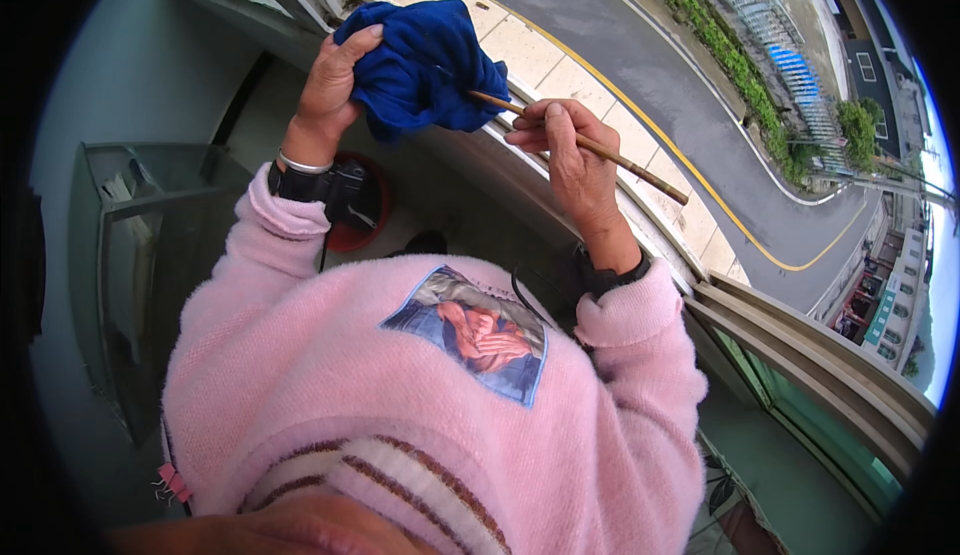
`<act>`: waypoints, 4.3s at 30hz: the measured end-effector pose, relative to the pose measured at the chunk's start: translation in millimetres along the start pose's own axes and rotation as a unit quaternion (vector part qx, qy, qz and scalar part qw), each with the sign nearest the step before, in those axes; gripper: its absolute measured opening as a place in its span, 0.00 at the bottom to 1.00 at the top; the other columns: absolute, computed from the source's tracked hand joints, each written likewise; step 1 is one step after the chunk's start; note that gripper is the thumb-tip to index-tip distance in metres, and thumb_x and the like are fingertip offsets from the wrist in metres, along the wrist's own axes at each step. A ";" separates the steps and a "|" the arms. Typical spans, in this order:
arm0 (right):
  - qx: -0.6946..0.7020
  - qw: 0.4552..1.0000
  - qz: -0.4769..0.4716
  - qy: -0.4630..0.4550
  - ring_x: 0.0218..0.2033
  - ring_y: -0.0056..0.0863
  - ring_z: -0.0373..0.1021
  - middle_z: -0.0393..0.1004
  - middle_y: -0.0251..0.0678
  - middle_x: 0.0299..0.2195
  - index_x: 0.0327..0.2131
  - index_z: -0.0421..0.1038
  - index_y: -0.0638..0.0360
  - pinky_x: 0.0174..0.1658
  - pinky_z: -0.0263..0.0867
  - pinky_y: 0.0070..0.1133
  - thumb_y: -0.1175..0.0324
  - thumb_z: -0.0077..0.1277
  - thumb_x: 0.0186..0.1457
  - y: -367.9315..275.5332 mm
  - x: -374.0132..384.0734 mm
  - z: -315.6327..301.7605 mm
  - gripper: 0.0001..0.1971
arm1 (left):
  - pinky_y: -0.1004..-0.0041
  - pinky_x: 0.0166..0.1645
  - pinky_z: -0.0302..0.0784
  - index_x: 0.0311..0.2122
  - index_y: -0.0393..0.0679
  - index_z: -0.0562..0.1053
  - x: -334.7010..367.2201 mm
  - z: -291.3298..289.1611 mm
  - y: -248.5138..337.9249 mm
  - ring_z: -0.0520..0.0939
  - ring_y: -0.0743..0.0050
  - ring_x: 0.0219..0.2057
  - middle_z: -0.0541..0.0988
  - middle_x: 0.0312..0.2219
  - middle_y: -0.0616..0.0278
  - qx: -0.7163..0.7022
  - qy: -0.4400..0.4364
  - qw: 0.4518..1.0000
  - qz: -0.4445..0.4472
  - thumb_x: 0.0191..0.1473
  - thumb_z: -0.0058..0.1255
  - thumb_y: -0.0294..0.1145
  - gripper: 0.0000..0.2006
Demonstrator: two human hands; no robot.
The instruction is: The person cleans the exterior window frame and sill using a blue cloth and a small brush. They repeatedly scrub the grooves and wipe the surface while standing on a balcony overlooking a street.
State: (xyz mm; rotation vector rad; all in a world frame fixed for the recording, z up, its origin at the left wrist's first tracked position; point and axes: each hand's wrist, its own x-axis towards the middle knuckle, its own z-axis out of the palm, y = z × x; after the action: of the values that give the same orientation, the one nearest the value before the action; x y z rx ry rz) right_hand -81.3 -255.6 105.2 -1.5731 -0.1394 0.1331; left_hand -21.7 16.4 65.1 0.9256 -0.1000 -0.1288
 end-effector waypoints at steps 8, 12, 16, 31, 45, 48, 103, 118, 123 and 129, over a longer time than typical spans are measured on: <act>-0.052 0.990 -0.100 -0.089 0.37 0.30 0.77 0.78 0.45 0.35 0.43 0.71 0.68 0.39 0.75 0.21 0.66 0.41 0.65 0.0 53.9 49.0 0.14 | 0.62 0.55 0.74 0.52 0.34 0.69 16.3 -35.3 40.5 0.78 0.61 0.47 0.77 0.46 0.53 -0.076 0.049 0.996 0.006 0.57 0.50 0.36 0.20; -0.141 0.974 -0.131 -0.122 0.37 0.30 0.77 0.79 0.44 0.35 0.44 0.73 0.67 0.40 0.74 0.20 0.68 0.46 0.63 1.1 89.1 79.4 0.13 | 0.65 0.53 0.75 0.49 0.35 0.70 14.0 -45.4 60.1 0.80 0.62 0.44 0.78 0.44 0.54 0.036 0.080 0.993 0.085 0.56 0.52 0.35 0.18; -0.254 0.939 -0.181 -0.142 0.33 0.32 0.78 0.79 0.45 0.32 0.40 0.76 0.66 0.39 0.74 0.21 0.68 0.50 0.60 3.8 113.4 99.0 0.11 | 0.76 0.45 0.77 0.44 0.40 0.74 8.9 -46.8 59.6 0.80 0.78 0.35 0.80 0.35 0.64 0.161 0.071 0.960 0.218 0.56 0.55 0.30 0.12; -0.219 0.939 -0.206 -0.165 0.27 0.36 0.77 0.77 0.48 0.27 0.37 0.76 0.65 0.33 0.71 0.24 0.69 0.51 0.57 21.6 153.4 122.9 0.09 | 0.62 0.39 0.74 0.39 0.37 0.68 -37.5 -31.8 11.9 0.77 0.46 0.34 0.71 0.36 0.50 0.534 0.078 0.754 0.375 0.38 0.60 0.22 0.20; -0.221 0.930 -0.035 -0.293 0.28 0.28 0.77 0.78 0.44 0.24 0.31 0.74 0.73 0.36 0.73 0.23 0.69 0.40 0.61 -7.2 171.5 110.3 0.16 | 0.76 0.42 0.73 0.43 0.37 0.71 -39.6 -27.8 11.9 0.74 0.80 0.33 0.76 0.31 0.63 0.305 0.218 0.891 0.258 0.52 0.58 0.32 0.15; -0.178 0.953 -0.023 -0.245 0.29 0.28 0.77 0.78 0.43 0.26 0.32 0.74 0.72 0.35 0.73 0.22 0.66 0.39 0.62 -11.1 149.1 88.1 0.18 | 0.80 0.42 0.72 0.38 0.39 0.73 -23.7 -23.9 26.0 0.74 0.84 0.33 0.76 0.31 0.68 0.179 0.223 0.917 0.278 0.53 0.57 0.30 0.09; -0.047 0.965 -0.171 -0.192 0.26 0.23 0.77 0.78 0.42 0.29 0.46 0.70 0.68 0.28 0.74 0.16 0.66 0.44 0.63 -90.6 86.5 40.1 0.15 | 0.80 0.44 0.72 0.41 0.38 0.77 42.2 85.4 144.9 0.76 0.81 0.37 0.77 0.34 0.67 0.527 -0.272 0.784 0.182 0.55 0.56 0.27 0.09; 0.094 0.969 -0.188 -0.127 0.24 0.35 0.78 0.77 0.54 0.28 0.40 0.68 0.74 0.29 0.77 0.27 0.68 0.44 0.61 -123.2 68.1 -28.2 0.14 | 0.82 0.38 0.68 0.57 0.38 0.66 13.7 60.5 58.1 0.68 0.84 0.28 0.73 0.49 0.57 0.365 -0.280 0.887 -0.032 0.42 0.66 0.43 0.38; 0.133 0.964 -0.193 -0.123 0.25 0.36 0.78 0.77 0.56 0.30 0.43 0.68 0.73 0.30 0.77 0.29 0.68 0.44 0.62 -118.4 62.3 -35.8 0.14 | 0.77 0.44 0.70 0.45 0.33 0.71 2.5 81.5 16.1 0.74 0.77 0.35 0.77 0.34 0.63 0.383 -0.288 0.877 -0.027 0.52 0.59 0.34 0.19; 0.049 0.971 -0.187 -0.142 0.29 0.34 0.79 0.77 0.55 0.32 0.45 0.69 0.71 0.36 0.77 0.27 0.63 0.46 0.63 -124.9 42.0 -67.7 0.17 | 0.80 0.46 0.71 0.47 0.32 0.73 13.0 48.8 -4.4 0.76 0.82 0.37 0.79 0.37 0.64 0.125 -0.161 0.979 0.003 0.63 0.46 0.35 0.16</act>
State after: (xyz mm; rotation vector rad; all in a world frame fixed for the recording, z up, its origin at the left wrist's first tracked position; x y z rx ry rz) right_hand -28.9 -314.3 230.7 -1.3970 -0.6414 0.0668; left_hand -16.1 -26.7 91.2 1.1490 -0.4275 -0.2647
